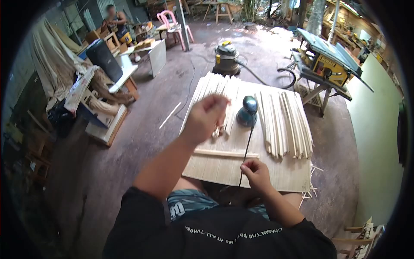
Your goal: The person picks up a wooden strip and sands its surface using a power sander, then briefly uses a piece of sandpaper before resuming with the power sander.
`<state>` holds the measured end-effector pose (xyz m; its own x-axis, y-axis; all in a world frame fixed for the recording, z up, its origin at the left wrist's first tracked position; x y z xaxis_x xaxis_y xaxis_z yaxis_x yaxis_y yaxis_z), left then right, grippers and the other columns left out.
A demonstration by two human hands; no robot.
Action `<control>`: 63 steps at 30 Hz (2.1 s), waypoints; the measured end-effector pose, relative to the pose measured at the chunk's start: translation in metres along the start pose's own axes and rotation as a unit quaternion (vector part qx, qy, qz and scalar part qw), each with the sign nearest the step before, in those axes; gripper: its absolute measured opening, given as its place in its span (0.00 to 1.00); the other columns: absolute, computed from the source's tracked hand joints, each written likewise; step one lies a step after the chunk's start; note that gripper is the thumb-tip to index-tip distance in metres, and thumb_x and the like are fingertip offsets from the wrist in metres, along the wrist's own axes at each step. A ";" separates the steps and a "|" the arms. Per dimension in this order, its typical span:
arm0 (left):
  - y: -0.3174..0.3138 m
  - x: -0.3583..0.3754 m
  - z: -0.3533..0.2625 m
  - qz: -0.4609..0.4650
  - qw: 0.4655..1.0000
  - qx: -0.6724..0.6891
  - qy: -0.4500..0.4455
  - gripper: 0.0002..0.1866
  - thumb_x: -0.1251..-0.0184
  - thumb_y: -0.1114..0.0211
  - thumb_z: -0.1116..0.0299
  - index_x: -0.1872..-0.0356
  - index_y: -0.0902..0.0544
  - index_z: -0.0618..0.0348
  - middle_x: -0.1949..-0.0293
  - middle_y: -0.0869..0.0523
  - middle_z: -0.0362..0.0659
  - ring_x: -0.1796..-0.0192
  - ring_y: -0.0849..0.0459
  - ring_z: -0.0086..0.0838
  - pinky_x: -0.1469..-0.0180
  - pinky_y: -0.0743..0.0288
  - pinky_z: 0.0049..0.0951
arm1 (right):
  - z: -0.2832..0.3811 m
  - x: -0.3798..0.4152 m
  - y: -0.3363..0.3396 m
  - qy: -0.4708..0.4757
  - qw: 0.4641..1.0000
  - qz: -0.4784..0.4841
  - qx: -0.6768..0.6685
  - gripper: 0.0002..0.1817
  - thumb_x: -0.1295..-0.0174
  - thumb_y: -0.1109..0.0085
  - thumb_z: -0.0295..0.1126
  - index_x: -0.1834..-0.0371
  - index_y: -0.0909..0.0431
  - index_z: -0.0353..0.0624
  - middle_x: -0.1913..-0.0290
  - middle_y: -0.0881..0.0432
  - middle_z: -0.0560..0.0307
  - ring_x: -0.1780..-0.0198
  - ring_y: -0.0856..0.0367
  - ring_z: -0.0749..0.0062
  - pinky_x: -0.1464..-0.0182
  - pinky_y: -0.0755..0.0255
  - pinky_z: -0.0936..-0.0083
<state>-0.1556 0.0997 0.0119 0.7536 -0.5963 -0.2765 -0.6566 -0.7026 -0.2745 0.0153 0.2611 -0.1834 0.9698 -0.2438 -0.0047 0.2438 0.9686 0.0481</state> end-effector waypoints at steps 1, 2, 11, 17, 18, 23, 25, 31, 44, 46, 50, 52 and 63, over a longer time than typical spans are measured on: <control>-0.003 0.009 0.023 0.002 0.999 -0.007 0.044 0.07 0.17 0.34 0.68 0.49 0.18 0.61 0.73 0.21 0.36 0.72 0.24 0.20 0.68 0.28 0.25 | 0.001 0.001 0.004 0.005 1.000 -0.003 -0.009 0.07 0.29 0.28 0.30 0.59 0.15 0.38 0.66 0.14 0.65 0.63 0.19 0.85 0.57 0.24 0.80; 0.003 0.017 0.045 -0.015 0.998 -0.003 0.061 0.06 0.20 0.32 0.70 0.50 0.18 0.59 0.72 0.20 0.36 0.73 0.23 0.18 0.68 0.28 0.23 | 0.002 0.002 0.008 -0.002 1.000 -0.012 -0.020 0.07 0.29 0.28 0.30 0.59 0.15 0.38 0.66 0.13 0.65 0.62 0.18 0.85 0.56 0.23 0.79; 0.051 0.157 0.228 -0.133 0.951 -0.219 0.172 0.09 0.32 0.20 0.68 0.57 0.11 0.56 0.72 0.21 0.29 0.70 0.27 0.13 0.66 0.31 0.20 | 0.043 -0.005 0.029 0.101 0.967 -0.037 0.231 0.14 0.33 0.25 0.38 0.54 0.11 0.38 0.62 0.08 0.49 0.58 0.08 0.63 0.51 0.17 0.67; 0.120 0.147 0.185 -0.165 0.768 -0.619 -0.022 0.12 0.35 0.22 0.62 0.54 0.10 0.52 0.53 0.11 0.46 0.47 0.15 0.44 0.39 0.23 0.43 | -0.040 -0.129 0.121 0.075 0.938 -0.238 0.242 0.15 0.33 0.33 0.28 0.44 0.16 0.40 0.57 0.09 0.48 0.57 0.09 0.59 0.51 0.17 0.66; 0.132 0.150 0.187 -0.166 0.714 -0.680 -0.014 0.15 0.36 0.22 0.60 0.51 0.10 0.51 0.49 0.12 0.46 0.43 0.16 0.46 0.36 0.25 0.47 | -0.050 -0.135 0.123 0.069 0.937 -0.237 0.249 0.17 0.34 0.33 0.29 0.42 0.17 0.41 0.54 0.09 0.47 0.54 0.09 0.58 0.49 0.17 0.65; 0.156 0.157 0.197 -0.189 0.671 -0.715 -0.050 0.34 0.37 0.25 0.44 0.34 0.18 0.51 0.32 0.20 0.50 0.24 0.30 0.53 0.21 0.41 0.56 | -0.041 -0.168 0.086 0.102 0.924 -0.203 0.307 0.34 0.41 0.27 0.33 0.30 0.24 0.41 0.37 0.14 0.40 0.33 0.17 0.45 0.29 0.24 0.58; 0.156 0.157 0.203 -0.178 0.673 -0.717 -0.041 0.36 0.36 0.26 0.42 0.32 0.19 0.51 0.30 0.21 0.50 0.22 0.32 0.54 0.20 0.44 0.56 | -0.030 -0.188 0.069 0.096 0.911 -0.189 0.353 0.38 0.42 0.25 0.36 0.27 0.27 0.41 0.34 0.16 0.39 0.32 0.18 0.44 0.28 0.25 0.58; 0.158 0.150 0.208 -0.146 0.685 -0.714 0.010 0.34 0.34 0.27 0.42 0.32 0.19 0.52 0.30 0.20 0.51 0.22 0.31 0.52 0.20 0.44 0.56 | -0.048 -0.231 0.065 0.033 0.922 -0.206 0.327 0.47 0.50 0.12 0.51 0.31 0.25 0.38 0.38 0.14 0.39 0.35 0.15 0.47 0.30 0.24 0.58; 0.154 0.134 0.206 -0.122 0.787 -0.604 0.039 0.24 0.38 0.23 0.48 0.49 0.10 0.54 0.44 0.12 0.48 0.35 0.20 0.47 0.28 0.33 0.53 | -0.128 -0.351 0.112 0.179 0.931 -0.079 0.308 0.30 0.30 0.27 0.45 0.31 0.25 0.42 0.39 0.20 0.52 0.39 0.22 0.60 0.34 0.29 0.64; 0.163 0.143 0.218 -0.164 0.759 -0.630 -0.006 0.24 0.38 0.25 0.47 0.47 0.09 0.50 0.43 0.12 0.44 0.31 0.22 0.43 0.24 0.39 0.54 | -0.086 -0.311 0.094 0.255 0.937 -0.084 0.225 0.40 0.28 0.29 0.45 0.17 0.33 0.41 0.22 0.26 0.48 0.23 0.28 0.55 0.19 0.39 0.62; 0.159 0.145 0.224 -0.147 0.763 -0.629 -0.022 0.27 0.43 0.24 0.44 0.47 0.08 0.49 0.40 0.12 0.43 0.30 0.22 0.42 0.23 0.39 0.52 | -0.031 -0.179 0.074 0.158 0.973 -0.136 0.098 0.42 0.33 0.22 0.39 0.19 0.31 0.35 0.23 0.25 0.48 0.24 0.28 0.58 0.18 0.40 0.58; 0.158 0.147 0.223 -0.124 0.764 -0.632 -0.044 0.28 0.44 0.24 0.43 0.47 0.08 0.48 0.41 0.12 0.43 0.31 0.22 0.42 0.24 0.38 0.51 | -0.047 -0.130 0.082 0.147 0.978 -0.089 0.121 0.42 0.33 0.23 0.35 0.19 0.33 0.33 0.23 0.26 0.45 0.23 0.29 0.55 0.17 0.42 0.54; 0.161 0.153 0.210 -0.180 0.797 -0.567 -0.099 0.29 0.45 0.19 0.55 0.46 0.13 0.62 0.45 0.12 0.56 0.40 0.16 0.55 0.33 0.23 0.49 | -0.125 0.047 0.085 -0.060 0.985 -0.079 0.144 0.49 0.45 0.13 0.45 0.21 0.30 0.41 0.26 0.26 0.49 0.26 0.27 0.53 0.23 0.32 0.54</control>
<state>-0.1523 -0.0228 -0.2678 0.7938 -0.2823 -0.5388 0.1364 -0.7806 0.6099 0.0825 0.3379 -0.3048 0.9078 -0.4111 0.0827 0.3626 0.8686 0.3377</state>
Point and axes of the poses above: each hand's wrist, its own x-axis away from the middle knuckle, its own y-axis out of the back of the hand, z = x × y, the point moved 9 cm from there along -x, towards the middle knuckle
